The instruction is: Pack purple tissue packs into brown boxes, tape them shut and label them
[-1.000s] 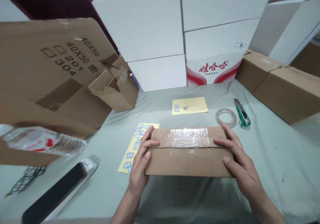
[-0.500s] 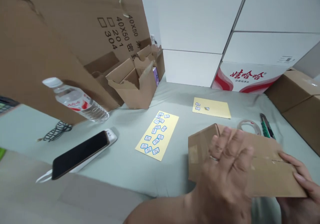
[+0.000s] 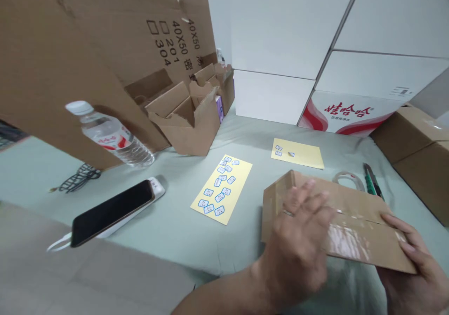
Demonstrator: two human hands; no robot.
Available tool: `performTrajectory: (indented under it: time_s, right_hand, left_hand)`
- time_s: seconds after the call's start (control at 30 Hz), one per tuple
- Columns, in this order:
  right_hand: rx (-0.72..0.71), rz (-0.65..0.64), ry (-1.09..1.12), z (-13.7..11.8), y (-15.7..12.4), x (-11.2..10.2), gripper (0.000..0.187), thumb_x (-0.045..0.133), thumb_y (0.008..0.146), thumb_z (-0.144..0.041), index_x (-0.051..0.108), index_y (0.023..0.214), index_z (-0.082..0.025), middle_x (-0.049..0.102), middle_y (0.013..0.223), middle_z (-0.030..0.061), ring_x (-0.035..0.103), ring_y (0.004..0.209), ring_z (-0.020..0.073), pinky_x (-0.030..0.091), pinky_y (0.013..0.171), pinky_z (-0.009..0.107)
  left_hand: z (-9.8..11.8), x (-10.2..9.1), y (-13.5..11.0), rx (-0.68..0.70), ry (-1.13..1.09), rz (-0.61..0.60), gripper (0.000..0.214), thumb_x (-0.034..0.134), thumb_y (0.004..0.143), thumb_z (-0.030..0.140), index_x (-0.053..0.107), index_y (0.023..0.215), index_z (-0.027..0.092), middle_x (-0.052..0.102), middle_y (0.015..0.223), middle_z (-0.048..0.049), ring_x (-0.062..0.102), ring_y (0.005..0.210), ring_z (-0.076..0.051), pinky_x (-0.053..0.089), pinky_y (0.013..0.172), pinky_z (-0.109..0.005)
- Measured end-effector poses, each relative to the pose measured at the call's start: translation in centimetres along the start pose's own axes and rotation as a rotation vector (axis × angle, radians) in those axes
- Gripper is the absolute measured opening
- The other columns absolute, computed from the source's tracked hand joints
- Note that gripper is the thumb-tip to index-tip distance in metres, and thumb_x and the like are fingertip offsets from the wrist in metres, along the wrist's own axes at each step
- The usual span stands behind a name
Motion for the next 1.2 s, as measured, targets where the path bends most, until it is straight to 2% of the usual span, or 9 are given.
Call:
performTrajectory:
  time_s: [0.17,0.33,0.43,0.6,0.7,0.77,0.87,1.03,1.2]
  right_hand:
    - [0.001,-0.124,-0.009,-1.1,-0.7,3.0,0.035,0.057,0.079,-0.041,0.064,0.108,-0.023,0.040,0.155,0.0080,0.027,0.145,0.0392,0.030,0.109,0.054]
    - [-0.068,-0.221,-0.105,-1.5,-0.8,4.7,0.038,0.054,0.084,-0.050,0.063,0.112,-0.025,0.035,0.158,0.0060,0.030,0.144,0.0370,0.035,0.109,0.048]
    - [-0.124,-0.262,-0.079,-1.8,-1.2,5.7,0.038,0.052,0.088,-0.051,0.061,0.114,-0.026,0.028,0.161,0.0038,0.027,0.146,0.0342,0.029,0.115,0.048]
    - [-0.136,-0.470,-0.055,-2.4,0.4,6.0,0.048,0.045,0.095,-0.052,0.047,0.138,-0.031,0.026,0.162,0.0026,0.026,0.147,0.0270,0.028,0.117,0.045]
    - [-0.301,-0.437,-0.320,-2.7,4.9,3.2,0.051,0.039,0.099,-0.046,0.034,0.147,-0.028,0.048,0.148,0.0095,0.045,0.136,0.0244,0.040,0.109,0.045]
    - [-0.384,-0.355,-0.586,-1.9,8.4,1.2,0.042,0.048,0.095,-0.038,0.049,0.135,-0.024,0.061,0.130,0.0124,0.054,0.124,0.0285,0.044,0.103,0.050]
    - [-0.408,-0.418,-0.736,0.6,11.8,0.7,0.021,0.062,0.081,-0.025,0.067,0.101,-0.021,0.067,0.110,0.0140,0.054,0.115,0.0347,0.043,0.100,0.057]
    - [-0.448,-0.535,-0.768,2.3,12.6,2.4,0.012,0.053,0.083,-0.016,0.062,0.078,-0.021,0.067,0.100,0.0123,0.050,0.120,0.0339,0.037,0.105,0.058]
    - [-0.431,-0.591,-0.683,-2.5,10.8,1.8,0.015,0.044,0.098,-0.031,0.057,0.097,-0.022,0.065,0.098,0.0077,0.060,0.096,0.0235,0.051,0.086,0.041]
  left_hand:
    - [-5.3,-2.3,-2.4,-0.107,0.043,-0.020,0.057,0.040,0.082,0.002,0.053,0.135,0.019,0.061,0.136,-0.0135,0.045,0.139,-0.026,0.039,0.112,-0.054]
    - [-4.6,-0.9,-1.7,-0.034,0.413,-0.315,0.057,0.049,0.094,0.035,0.040,0.147,0.016,0.053,0.144,-0.0177,0.048,0.135,-0.035,-0.001,0.119,-0.064]
    - [-2.7,1.8,-0.7,0.046,0.498,-0.351,0.085,0.051,0.088,0.060,0.031,0.150,0.005,0.046,0.147,-0.0260,0.042,0.138,-0.041,0.014,0.118,-0.060]
    - [-2.4,5.2,-0.5,0.153,0.498,-0.379,0.081,0.043,0.094,0.052,0.015,0.156,0.008,0.043,0.151,-0.0210,0.042,0.139,-0.036,0.029,0.113,-0.049]
    - [-3.0,4.8,-0.5,0.167,0.448,-0.331,0.081,0.045,0.093,0.053,0.017,0.156,0.011,0.045,0.150,-0.0199,0.046,0.136,-0.037,0.026,0.115,-0.049]
    - [-3.1,4.4,-0.5,0.186,0.445,-0.327,0.081,0.048,0.091,0.052,0.020,0.155,0.011,0.046,0.150,-0.0185,0.049,0.133,-0.036,0.024,0.116,-0.046]
    - [-2.7,4.2,-0.2,0.242,0.526,-0.361,0.085,0.052,0.088,0.054,0.023,0.154,0.009,0.047,0.149,-0.0178,0.051,0.132,-0.034,0.025,0.115,-0.039]
    - [-2.4,4.2,-0.1,0.277,0.704,-0.469,0.084,0.049,0.091,0.051,0.020,0.153,0.004,0.045,0.150,-0.0177,0.046,0.137,-0.031,0.036,0.110,-0.041]
    - [-2.5,3.2,0.1,0.244,0.669,-0.530,0.072,0.048,0.093,0.048,0.032,0.149,0.006,0.047,0.150,-0.0153,0.046,0.136,-0.029,0.047,0.103,-0.038]
Point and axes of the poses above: each hand's wrist, its own y-axis towards the middle knuckle, its own x-axis out of the palm, z = x × y, the point moved 7 cm from there along y, towards the middle knuckle
